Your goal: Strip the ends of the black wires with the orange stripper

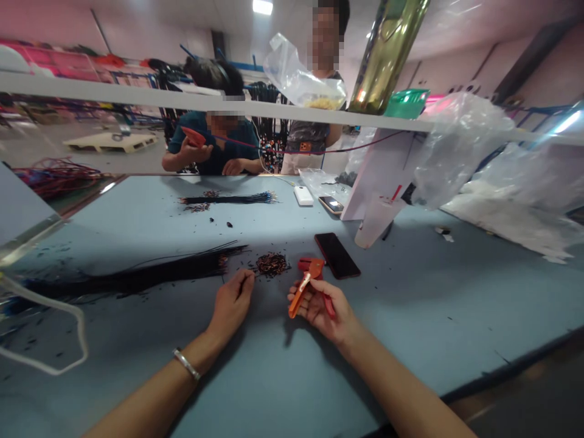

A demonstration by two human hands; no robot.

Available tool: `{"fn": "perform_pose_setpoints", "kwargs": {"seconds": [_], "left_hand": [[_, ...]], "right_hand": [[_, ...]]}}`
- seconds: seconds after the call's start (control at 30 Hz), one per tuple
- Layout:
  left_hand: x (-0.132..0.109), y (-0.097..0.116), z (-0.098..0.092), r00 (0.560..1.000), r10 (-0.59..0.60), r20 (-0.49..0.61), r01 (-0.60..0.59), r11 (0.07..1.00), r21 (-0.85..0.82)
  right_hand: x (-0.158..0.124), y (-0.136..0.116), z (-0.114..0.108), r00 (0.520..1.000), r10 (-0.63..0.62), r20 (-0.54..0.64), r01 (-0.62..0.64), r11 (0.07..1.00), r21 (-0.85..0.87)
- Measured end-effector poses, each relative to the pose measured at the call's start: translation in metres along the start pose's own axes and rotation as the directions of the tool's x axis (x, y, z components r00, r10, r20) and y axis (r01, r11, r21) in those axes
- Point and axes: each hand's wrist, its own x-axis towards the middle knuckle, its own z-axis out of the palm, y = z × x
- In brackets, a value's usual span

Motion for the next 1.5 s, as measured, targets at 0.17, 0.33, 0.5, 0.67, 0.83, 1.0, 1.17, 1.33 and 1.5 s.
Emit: {"fn": "perform_pose_setpoints", "kwargs": {"seconds": [0.17, 0.33, 0.5, 0.67, 0.83, 1.0, 1.17, 1.33, 1.5], "left_hand": [[0.0, 0.007, -0.002, 1.0, 0.006, -0.005, -0.007, 0.997, -0.075], [0.0, 0.005, -0.001, 1.0, 0.006, 0.02, -0.004, 0.995, -0.1], [0.0, 0.005, -0.002, 0.999, -0.028, 0.038, 0.032, 0.993, -0.11], [0.0, 0.004, 0.0, 0.999, -0.02, 0.047, 0.025, 0.993, -0.119], [-0.001, 0.006, -0.001, 0.999, -0.04, 0.016, 0.042, 0.989, -0.145], [-0.001, 0.008, -0.003, 0.998, -0.024, 0.058, 0.034, 0.985, -0.169], [-0.001, 0.001, 0.0, 0.996, -0.026, 0.08, 0.039, 0.985, -0.168], [-0.001, 0.0, -0.001, 0.994, -0.019, 0.108, 0.036, 0.986, -0.161], [-0.002, 0.009, -0.004, 0.992, 0.065, 0.111, -0.051, 0.991, -0.125]], "right_hand": [[-0.001, -0.001, 0.004, 1.0, -0.03, 0.007, 0.03, 1.0, 0.003], [-0.001, 0.001, 0.005, 1.0, -0.013, -0.009, 0.013, 1.0, 0.014], [0.002, 0.002, 0.002, 0.999, -0.015, -0.036, 0.016, 0.999, 0.04], [0.003, 0.003, 0.001, 1.0, 0.002, -0.011, -0.002, 0.999, 0.041], [0.005, 0.004, -0.002, 1.0, -0.003, 0.018, 0.002, 0.999, 0.035], [0.003, 0.003, 0.0, 1.0, 0.005, 0.004, -0.006, 0.999, 0.045], [0.004, 0.003, 0.001, 1.0, 0.007, 0.02, -0.008, 0.999, 0.041], [0.006, 0.005, -0.001, 0.999, -0.005, 0.031, 0.004, 1.0, 0.029], [0.006, 0.004, -0.001, 0.999, -0.002, 0.038, 0.001, 1.0, 0.023]]}}
